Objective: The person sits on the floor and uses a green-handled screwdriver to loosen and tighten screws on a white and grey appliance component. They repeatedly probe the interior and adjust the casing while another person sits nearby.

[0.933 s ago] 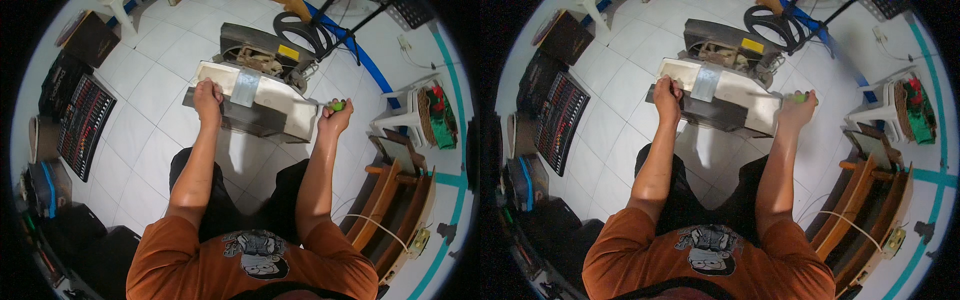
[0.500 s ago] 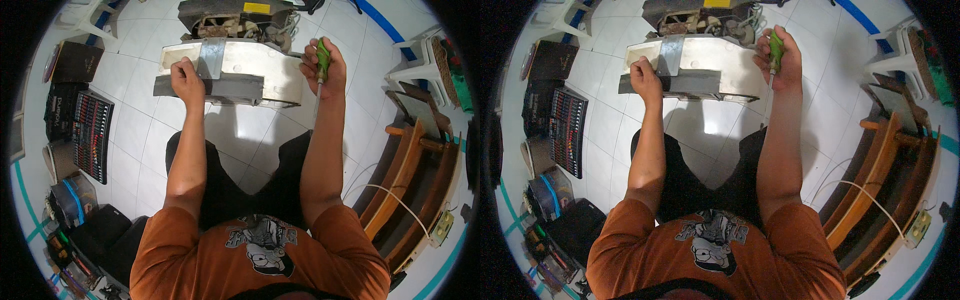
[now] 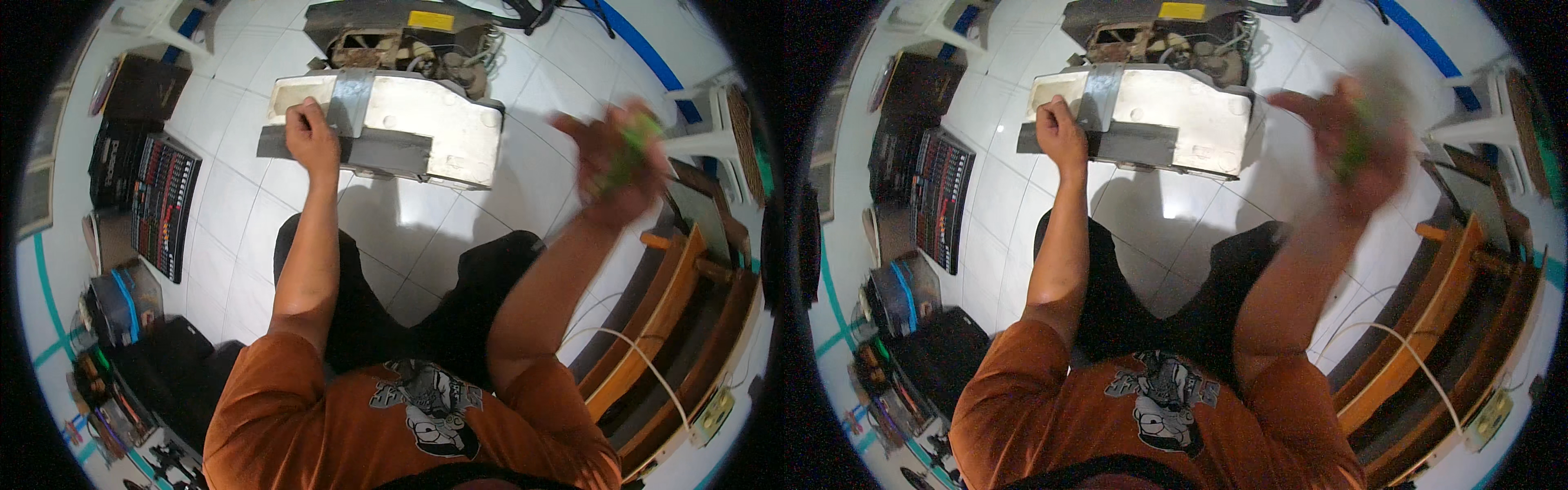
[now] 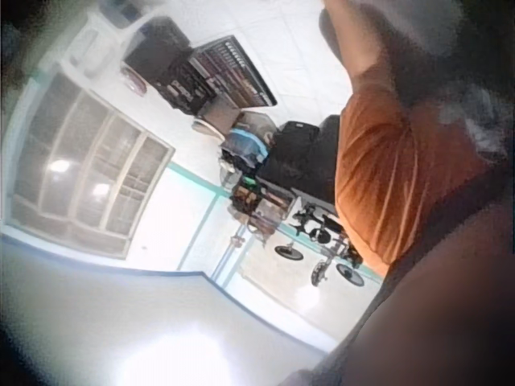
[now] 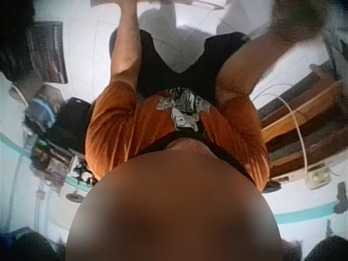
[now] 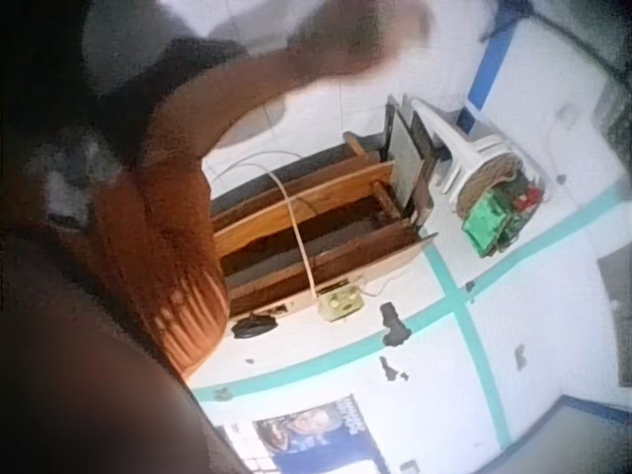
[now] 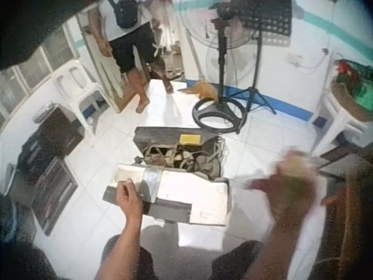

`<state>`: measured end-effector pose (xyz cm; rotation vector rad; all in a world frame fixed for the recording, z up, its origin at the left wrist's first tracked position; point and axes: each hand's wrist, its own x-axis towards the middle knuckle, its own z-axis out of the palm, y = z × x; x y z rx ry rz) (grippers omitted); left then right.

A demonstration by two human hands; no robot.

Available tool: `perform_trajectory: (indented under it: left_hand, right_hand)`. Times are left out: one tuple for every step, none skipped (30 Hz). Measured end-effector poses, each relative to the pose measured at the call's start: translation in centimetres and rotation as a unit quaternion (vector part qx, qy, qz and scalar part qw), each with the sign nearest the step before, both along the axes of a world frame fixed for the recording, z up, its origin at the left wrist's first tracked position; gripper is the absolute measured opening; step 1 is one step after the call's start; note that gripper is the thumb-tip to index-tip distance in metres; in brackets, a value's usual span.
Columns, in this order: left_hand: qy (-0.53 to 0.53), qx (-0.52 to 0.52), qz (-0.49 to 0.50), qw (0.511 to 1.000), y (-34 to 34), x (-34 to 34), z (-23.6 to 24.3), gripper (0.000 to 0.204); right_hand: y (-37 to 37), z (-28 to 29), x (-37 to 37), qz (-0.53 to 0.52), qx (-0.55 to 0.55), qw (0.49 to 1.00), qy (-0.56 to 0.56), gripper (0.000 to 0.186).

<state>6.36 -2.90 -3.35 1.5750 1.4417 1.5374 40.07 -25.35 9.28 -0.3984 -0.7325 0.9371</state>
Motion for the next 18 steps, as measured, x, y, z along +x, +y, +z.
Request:
perform_trajectory:
  left_hand:
    - [0.003,0.016,-0.002,1.0,-0.1,0.0,0.1,0.036]
    - [0.007,0.019,0.001,1.0,-0.2,0.1,0.1,0.035]
    - [0.014,0.02,0.003,1.0,-0.4,0.2,0.2,0.035]
    - [0.002,0.02,-0.006,1.0,-0.5,0.4,0.4,0.036]
    - [0.0,0.017,-0.005,1.0,-0.6,0.5,0.6,0.036]
    - [-0.001,0.013,-0.005,1.0,-0.8,0.6,0.7,0.036]
    - [-0.001,0.016,-0.005,1.0,-0.9,0.7,0.9,0.037]
    - [-0.009,0.012,-0.009,1.0,-0.9,0.7,1.0,0.036]
    - [-0.008,0.01,-0.012,1.0,-0.9,0.8,1.1,0.036]
    - [-0.007,0.015,-0.013,1.0,-0.9,0.8,1.1,0.035]
    - [-0.004,0.023,-0.017,1.0,-0.8,0.8,1.1,0.035]
    - [-0.004,0.024,-0.017,1.0,-0.8,0.7,1.1,0.035]
    - [-0.002,0.028,-0.019,0.999,-0.8,0.7,1.0,0.034]
    - [0.0,0.032,-0.022,0.999,-0.7,0.6,0.9,0.034]
    - [0.004,0.035,-0.022,0.999,-0.7,0.5,0.9,0.034]
    - [0.006,0.04,-0.022,0.999,-0.6,0.6,0.8,0.034]
    - [0.008,0.043,-0.022,0.999,-0.6,0.5,0.6,0.034]
    - [-0.002,0.036,-0.024,0.999,-0.6,0.5,0.5,0.034]
  right_hand:
    - [-2.5,2.0,0.9,-0.057,0.027,0.998,-0.029,0.05]
    - [-4.6,4.0,1.5,-0.113,0.115,0.986,-0.034,0.055]
    - [-6.1,5.0,0.9,-0.105,0.188,0.976,0.019,0.046]
    - [-7.8,6.3,0.0,-0.089,0.263,0.958,0.069,0.036]
    - [-9.5,8.0,-1.3,-0.05,0.344,0.93,0.119,0.027]
    - [-10.5,9.5,-2.5,-0.037,0.388,0.913,0.117,0.028]
    - [-10.8,10.5,-3.3,-0.085,0.376,0.92,0.078,0.028]
    - [-10.9,11.4,-3.8,-0.163,0.34,0.926,0.012,0.028]
    - [-11.0,12.1,-4.1,-0.213,0.319,0.923,-0.029,0.028]
    - [-11.0,12.5,-4.5,-0.237,0.309,0.92,-0.05,0.028]
    - [-11.1,12.6,-4.6,-0.251,0.302,0.917,-0.062,0.028]
    - [-11.2,12.7,-4.5,-0.264,0.296,0.915,-0.071,0.028]
    - [-11.5,12.6,-4.4,-0.274,0.29,0.914,-0.076,0.028]
    - [-11.8,12.4,-4.3,-0.283,0.284,0.913,-0.079,0.028]
    - [-12.2,12.3,-4.1,-0.291,0.279,0.911,-0.083,0.029]
    - [-12.6,12.1,-4.1,-0.299,0.275,0.91,-0.085,0.029]
    - [-12.9,12.0,-4.0,-0.304,0.27,0.909,-0.087,0.029]
    - [-13.2,11.9,-4.0,-0.309,0.265,0.909,-0.09,0.029]
